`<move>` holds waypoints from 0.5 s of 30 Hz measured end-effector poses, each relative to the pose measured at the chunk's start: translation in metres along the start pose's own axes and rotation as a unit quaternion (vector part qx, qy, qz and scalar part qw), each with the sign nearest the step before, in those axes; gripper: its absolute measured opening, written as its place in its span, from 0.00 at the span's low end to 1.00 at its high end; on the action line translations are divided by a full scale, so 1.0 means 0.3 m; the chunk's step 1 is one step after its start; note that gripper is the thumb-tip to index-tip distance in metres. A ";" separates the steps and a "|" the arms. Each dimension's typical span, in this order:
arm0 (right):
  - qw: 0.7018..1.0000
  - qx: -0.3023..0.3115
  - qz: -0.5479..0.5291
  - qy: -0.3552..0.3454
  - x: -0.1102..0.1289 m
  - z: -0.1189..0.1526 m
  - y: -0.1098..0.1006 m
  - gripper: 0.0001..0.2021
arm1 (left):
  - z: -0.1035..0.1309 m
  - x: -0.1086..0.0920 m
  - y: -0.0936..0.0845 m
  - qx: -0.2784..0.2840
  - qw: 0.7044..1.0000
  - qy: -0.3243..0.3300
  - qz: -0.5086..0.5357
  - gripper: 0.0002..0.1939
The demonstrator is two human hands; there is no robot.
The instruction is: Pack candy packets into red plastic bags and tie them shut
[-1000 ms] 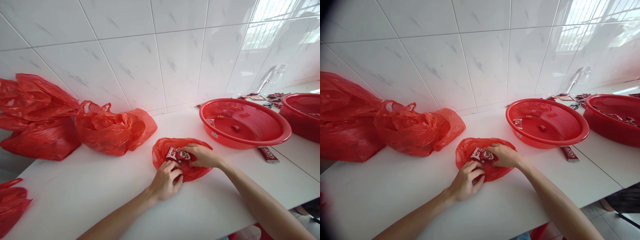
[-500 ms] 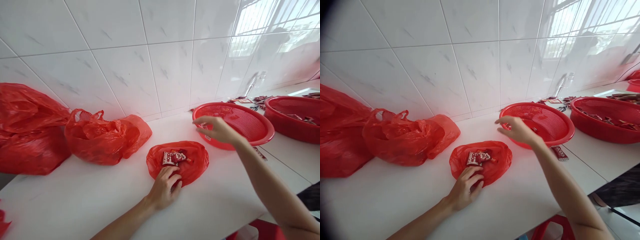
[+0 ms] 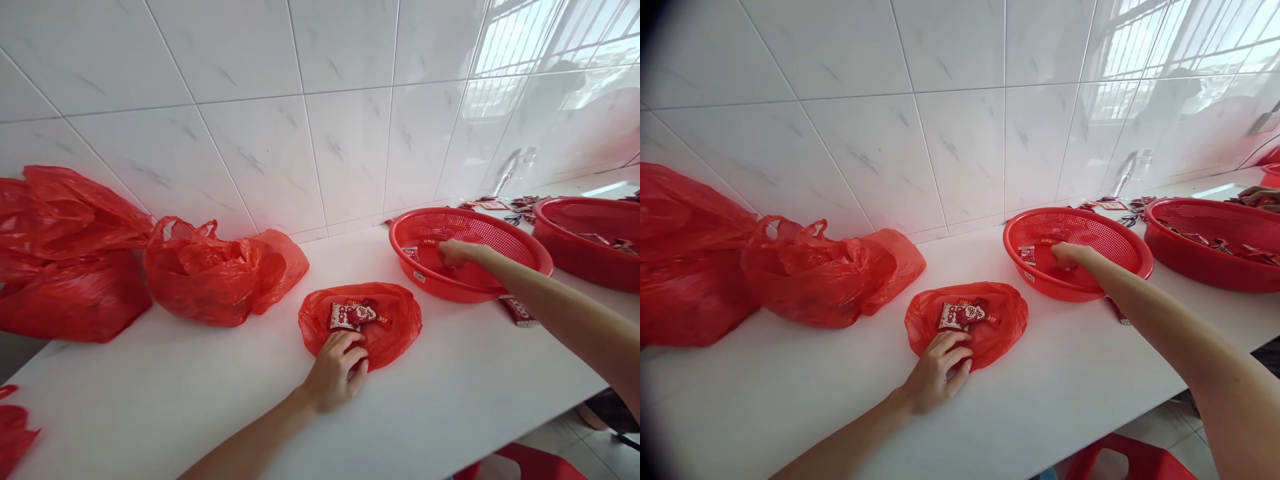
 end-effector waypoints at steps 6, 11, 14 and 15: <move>0.967 0.024 -0.251 -0.023 0.172 0.001 -0.136 0.05 | -0.003 -0.003 0.004 -0.008 1.000 0.010 0.010 0.08; 0.828 0.080 -0.534 -0.152 0.450 0.148 -0.044 0.10 | -0.007 0.003 -0.007 -0.021 0.995 -0.037 0.091 0.14; 0.756 0.153 -0.617 -0.154 0.563 0.240 0.105 0.11 | -0.013 0.014 -0.022 -0.038 0.963 -0.144 0.223 0.21; 0.742 0.166 -0.633 -0.147 0.585 0.262 0.151 0.11 | -0.016 0.017 -0.025 -0.036 0.945 -0.181 0.268 0.23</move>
Point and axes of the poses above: each hand's wrist, its own z-axis away from the middle knuckle, its own y-axis out of the palm, x = y × z, the point moved 2 cm from there along -z, towards the middle knuckle, and after that the axes turned 12 degrees about -y, right-handed, at the moved point
